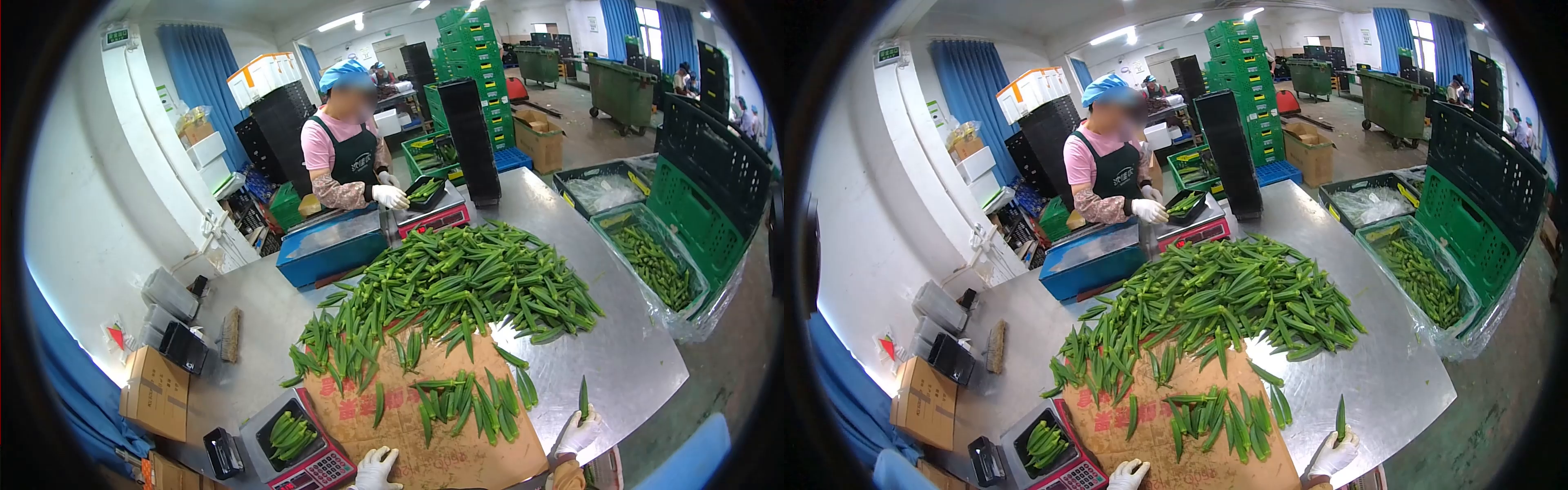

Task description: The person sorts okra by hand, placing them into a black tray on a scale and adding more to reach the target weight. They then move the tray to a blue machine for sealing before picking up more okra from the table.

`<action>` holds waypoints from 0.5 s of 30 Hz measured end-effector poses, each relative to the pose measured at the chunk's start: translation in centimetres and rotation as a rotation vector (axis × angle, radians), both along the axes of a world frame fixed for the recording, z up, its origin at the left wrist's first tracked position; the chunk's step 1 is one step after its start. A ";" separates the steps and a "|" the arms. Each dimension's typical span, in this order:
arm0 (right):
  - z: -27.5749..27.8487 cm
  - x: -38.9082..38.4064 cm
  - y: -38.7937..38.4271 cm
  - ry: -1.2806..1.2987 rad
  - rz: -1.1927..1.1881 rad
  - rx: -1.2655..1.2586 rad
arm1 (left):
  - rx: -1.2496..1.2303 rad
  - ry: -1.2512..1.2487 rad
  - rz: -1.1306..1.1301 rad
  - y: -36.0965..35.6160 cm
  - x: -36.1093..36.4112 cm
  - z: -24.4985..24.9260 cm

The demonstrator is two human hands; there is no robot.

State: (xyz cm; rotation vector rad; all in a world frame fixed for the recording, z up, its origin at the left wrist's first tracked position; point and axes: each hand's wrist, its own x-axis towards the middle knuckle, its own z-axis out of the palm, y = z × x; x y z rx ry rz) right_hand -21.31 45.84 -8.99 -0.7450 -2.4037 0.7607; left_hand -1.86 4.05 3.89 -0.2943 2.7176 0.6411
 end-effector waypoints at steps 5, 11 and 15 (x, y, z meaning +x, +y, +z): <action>-1.5 -0.1 0.5 0.024 0.009 0.002 | 0.012 -0.024 0.007 0.1 -0.2 0.5; -0.7 -0.1 0.2 0.028 0.012 0.029 | 0.018 -0.023 0.005 0.2 -0.3 0.7; -0.3 -0.1 0.0 0.023 0.010 0.001 | -0.013 -0.065 -0.024 0.0 -0.2 0.5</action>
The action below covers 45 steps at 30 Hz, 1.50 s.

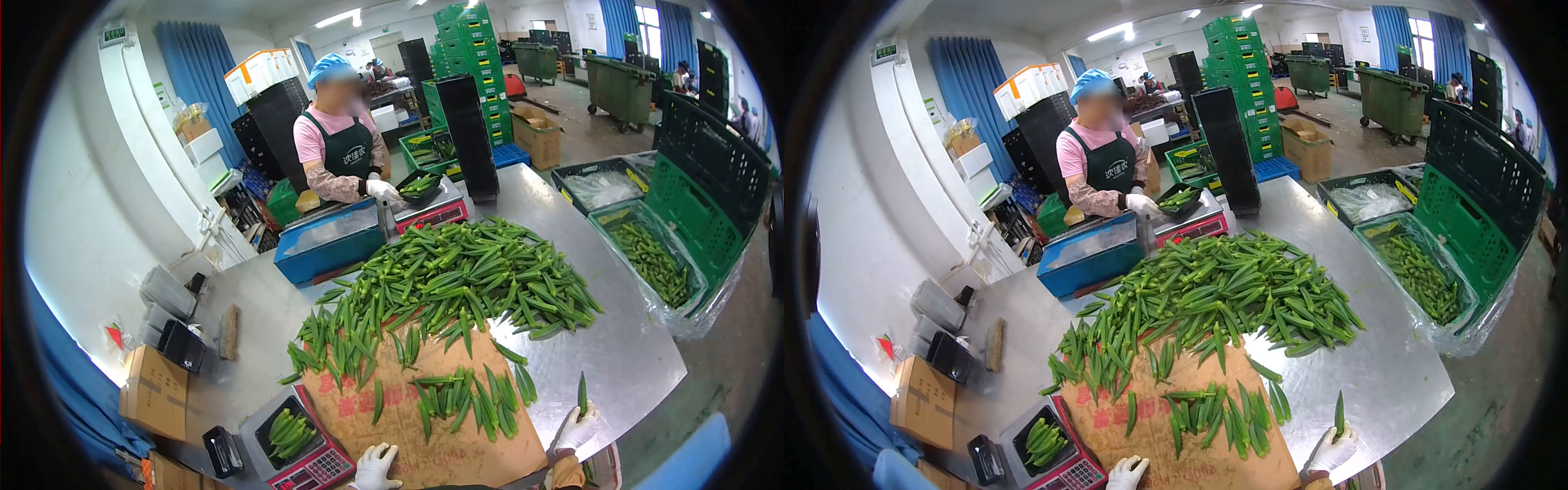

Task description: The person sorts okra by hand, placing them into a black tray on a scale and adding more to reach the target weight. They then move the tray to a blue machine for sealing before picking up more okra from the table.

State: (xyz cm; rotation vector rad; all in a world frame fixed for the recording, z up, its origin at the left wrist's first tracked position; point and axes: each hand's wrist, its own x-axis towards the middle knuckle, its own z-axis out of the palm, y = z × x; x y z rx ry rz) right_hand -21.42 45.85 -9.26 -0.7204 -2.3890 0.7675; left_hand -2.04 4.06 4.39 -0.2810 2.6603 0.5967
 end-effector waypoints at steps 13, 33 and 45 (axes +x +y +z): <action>-2.9 -2.0 2.5 0.136 -0.099 -0.887 | -0.160 0.088 -0.105 -1.3 0.5 -2.9; -0.7 10.0 -19.3 -0.499 1.181 -1.030 | -0.162 0.111 -0.115 -2.1 1.2 -5.5; -6.2 9.5 -18.1 -0.569 1.046 -1.213 | -0.157 0.122 -0.118 -1.9 1.1 -5.2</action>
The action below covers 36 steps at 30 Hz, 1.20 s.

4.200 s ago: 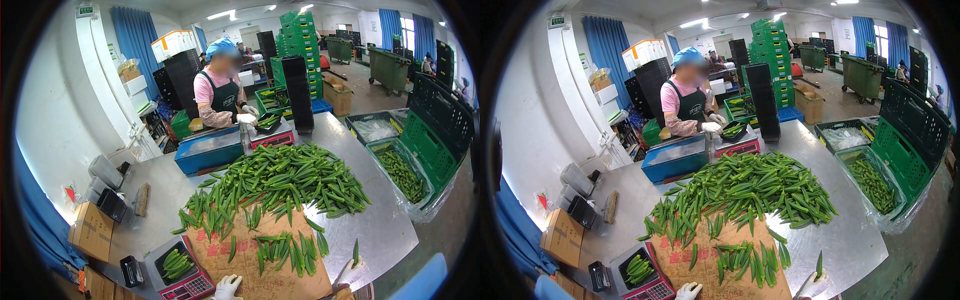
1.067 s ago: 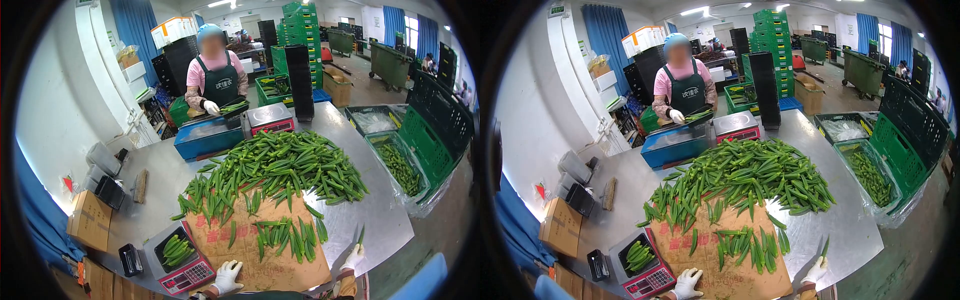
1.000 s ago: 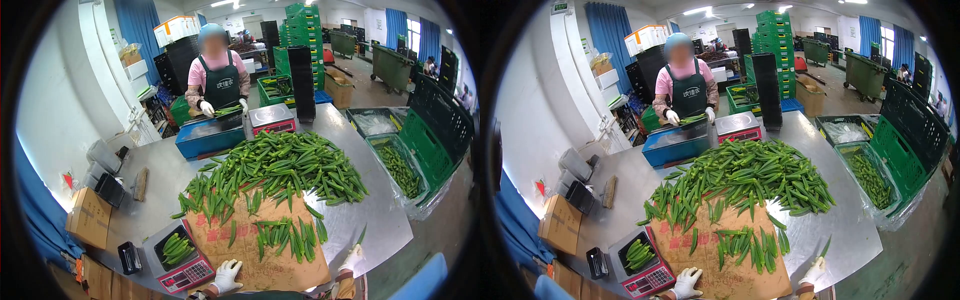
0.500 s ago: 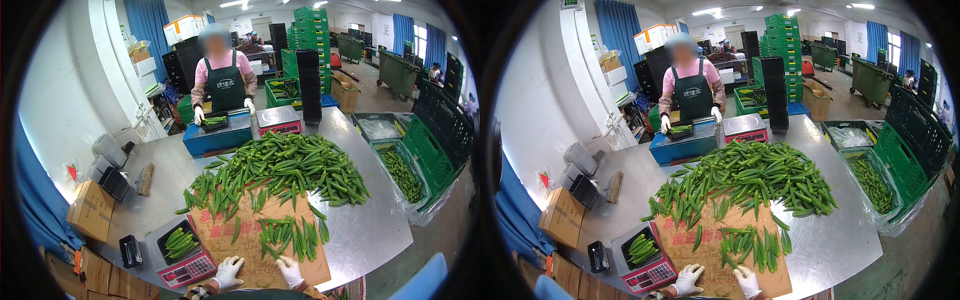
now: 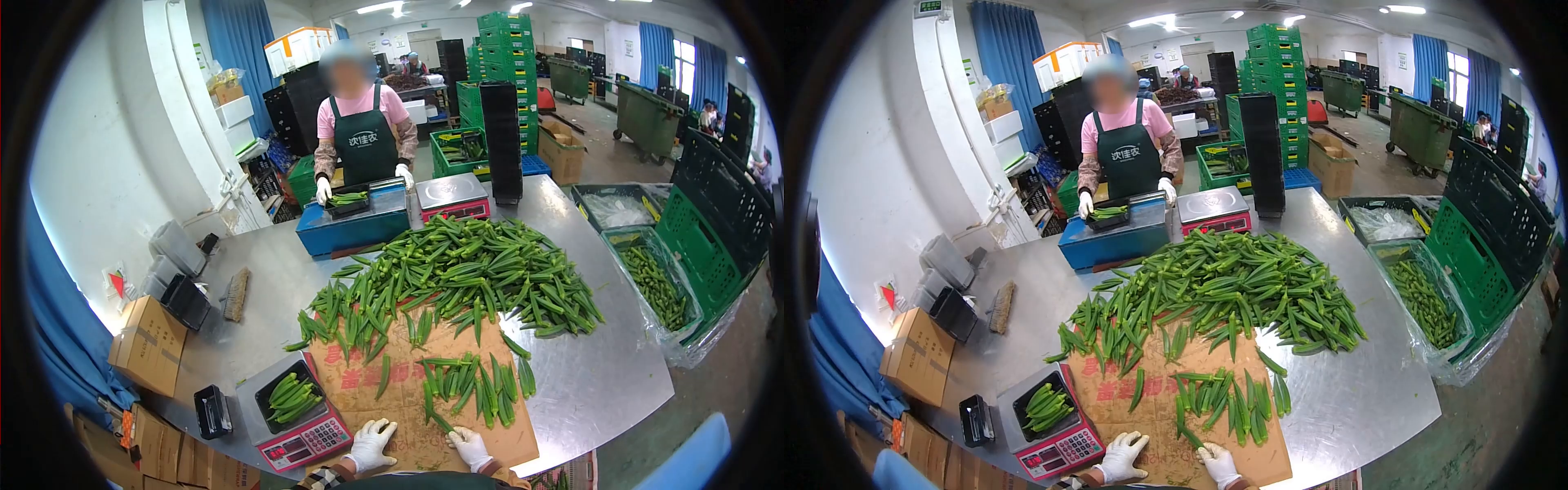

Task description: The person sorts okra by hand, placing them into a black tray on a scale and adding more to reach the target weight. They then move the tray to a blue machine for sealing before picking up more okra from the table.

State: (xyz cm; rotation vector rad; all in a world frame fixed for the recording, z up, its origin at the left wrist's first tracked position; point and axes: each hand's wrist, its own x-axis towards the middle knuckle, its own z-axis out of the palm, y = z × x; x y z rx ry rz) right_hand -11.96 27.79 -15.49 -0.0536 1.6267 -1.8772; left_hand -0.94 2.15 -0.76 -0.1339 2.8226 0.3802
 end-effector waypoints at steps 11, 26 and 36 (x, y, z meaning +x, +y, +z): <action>-0.9 0.1 -0.2 0.051 0.045 0.038 | -0.009 -0.008 0.000 -0.1 0.0 -0.4; -0.1 0.2 -0.3 0.014 0.009 0.039 | -0.001 -0.025 0.012 -0.3 0.2 -1.3; 3.2 0.2 -0.7 -0.018 0.015 0.055 | -0.014 -0.020 0.009 -0.1 0.1 -0.9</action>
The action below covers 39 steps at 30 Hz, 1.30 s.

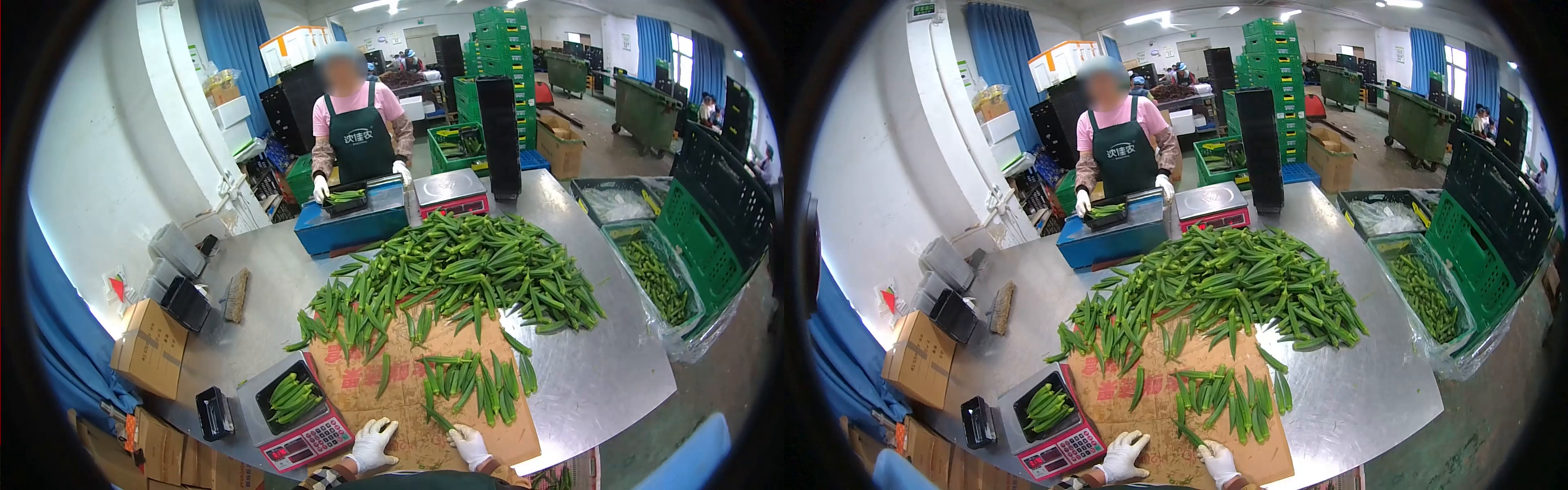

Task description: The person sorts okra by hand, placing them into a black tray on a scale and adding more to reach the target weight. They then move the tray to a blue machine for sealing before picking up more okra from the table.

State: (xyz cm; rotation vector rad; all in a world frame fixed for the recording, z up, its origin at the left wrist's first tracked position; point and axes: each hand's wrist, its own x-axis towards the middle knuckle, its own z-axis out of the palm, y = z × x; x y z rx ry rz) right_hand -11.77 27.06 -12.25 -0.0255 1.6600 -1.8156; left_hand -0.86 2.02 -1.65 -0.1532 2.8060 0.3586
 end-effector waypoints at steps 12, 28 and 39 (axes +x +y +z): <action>0.7 0.0 -0.1 0.011 -0.004 -0.007 | 0.001 -0.013 0.011 0.1 -0.1 0.3; 1.1 0.1 -0.2 0.018 -0.034 0.026 | 0.031 -0.058 0.007 0.2 -0.4 1.0; 1.3 0.0 -0.3 0.031 -0.031 0.036 | 0.012 -0.002 0.005 0.2 -0.3 0.7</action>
